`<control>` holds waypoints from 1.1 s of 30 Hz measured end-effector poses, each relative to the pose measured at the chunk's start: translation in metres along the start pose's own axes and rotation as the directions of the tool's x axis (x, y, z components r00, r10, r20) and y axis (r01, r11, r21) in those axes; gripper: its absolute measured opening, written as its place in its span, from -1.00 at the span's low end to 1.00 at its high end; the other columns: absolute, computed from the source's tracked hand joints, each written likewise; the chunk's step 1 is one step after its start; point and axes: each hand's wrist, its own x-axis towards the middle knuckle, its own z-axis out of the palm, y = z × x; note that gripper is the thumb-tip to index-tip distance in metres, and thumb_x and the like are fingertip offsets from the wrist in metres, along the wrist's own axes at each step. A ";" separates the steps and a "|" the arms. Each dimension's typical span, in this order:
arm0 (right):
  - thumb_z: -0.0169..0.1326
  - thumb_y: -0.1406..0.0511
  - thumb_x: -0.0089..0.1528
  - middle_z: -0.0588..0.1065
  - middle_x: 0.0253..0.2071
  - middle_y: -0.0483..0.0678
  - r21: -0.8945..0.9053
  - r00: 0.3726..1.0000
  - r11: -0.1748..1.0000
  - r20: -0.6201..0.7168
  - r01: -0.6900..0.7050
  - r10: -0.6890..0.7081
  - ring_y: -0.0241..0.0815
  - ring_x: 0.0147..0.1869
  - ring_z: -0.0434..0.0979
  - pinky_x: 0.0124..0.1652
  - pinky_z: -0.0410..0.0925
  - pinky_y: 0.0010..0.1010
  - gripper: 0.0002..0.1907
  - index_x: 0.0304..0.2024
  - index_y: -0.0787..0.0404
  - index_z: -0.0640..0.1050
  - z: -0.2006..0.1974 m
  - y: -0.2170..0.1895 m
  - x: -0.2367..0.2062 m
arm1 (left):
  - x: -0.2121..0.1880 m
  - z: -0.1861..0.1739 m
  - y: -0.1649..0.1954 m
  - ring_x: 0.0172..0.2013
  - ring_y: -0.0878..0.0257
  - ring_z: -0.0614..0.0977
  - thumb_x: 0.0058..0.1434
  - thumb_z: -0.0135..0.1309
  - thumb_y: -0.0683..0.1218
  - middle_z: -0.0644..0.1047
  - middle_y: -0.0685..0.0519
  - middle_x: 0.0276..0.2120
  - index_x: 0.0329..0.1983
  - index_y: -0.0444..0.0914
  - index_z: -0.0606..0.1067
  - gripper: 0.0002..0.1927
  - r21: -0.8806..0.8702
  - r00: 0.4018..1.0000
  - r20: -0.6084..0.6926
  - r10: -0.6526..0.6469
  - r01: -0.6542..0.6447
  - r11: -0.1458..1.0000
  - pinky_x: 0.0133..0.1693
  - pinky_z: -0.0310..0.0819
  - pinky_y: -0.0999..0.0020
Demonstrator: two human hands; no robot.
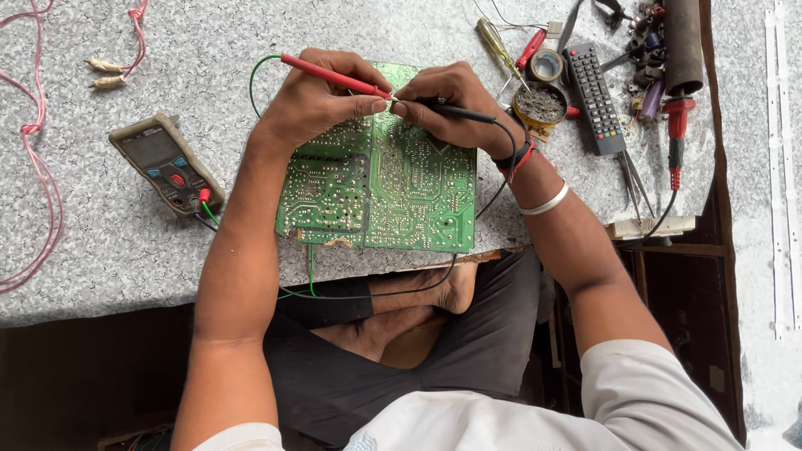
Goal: The person sits on the floor at a repair bench and tests a large green circuit board using a multimeter, touching the red and black probes to different points on the board's solder side. They reposition the board and move the probes repeatedly to check various components and connections.
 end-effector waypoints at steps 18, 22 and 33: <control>0.12 0.34 0.24 0.58 -0.33 0.02 0.017 0.999 1.000 0.024 -0.024 0.024 -0.18 -0.27 0.62 -0.26 0.43 -0.37 -0.79 -0.15 0.33 0.65 0.005 0.005 -0.001 | -0.005 -0.005 -0.006 -0.18 0.38 0.63 0.24 0.32 -0.13 0.66 0.07 -0.21 -0.01 -0.31 0.62 -0.72 -0.018 0.990 0.129 0.059 -0.057 0.998 -0.13 0.54 0.46; 0.09 0.35 0.21 0.57 -0.35 0.04 0.025 0.999 0.999 0.026 -0.026 0.025 -0.16 -0.29 0.59 -0.27 0.42 -0.37 -0.77 -0.16 0.35 0.65 0.002 0.004 -0.004 | -0.003 -0.003 -0.001 -0.18 0.38 0.64 0.24 0.28 -0.15 0.66 0.06 -0.23 -0.02 -0.33 0.63 -0.73 0.015 0.986 0.137 0.091 -0.094 0.995 -0.13 0.53 0.46; 0.09 0.37 0.24 0.57 -0.31 0.03 0.045 0.999 0.999 0.034 -0.003 0.001 -0.20 -0.26 0.60 -0.25 0.44 -0.41 -0.77 -0.10 0.34 0.64 -0.002 0.002 -0.007 | -0.002 0.000 -0.001 -0.27 0.43 0.58 0.24 0.29 -0.11 0.62 0.09 -0.31 -0.07 -0.33 0.63 -0.75 -0.038 0.994 0.100 -0.034 0.038 0.999 -0.22 0.48 0.49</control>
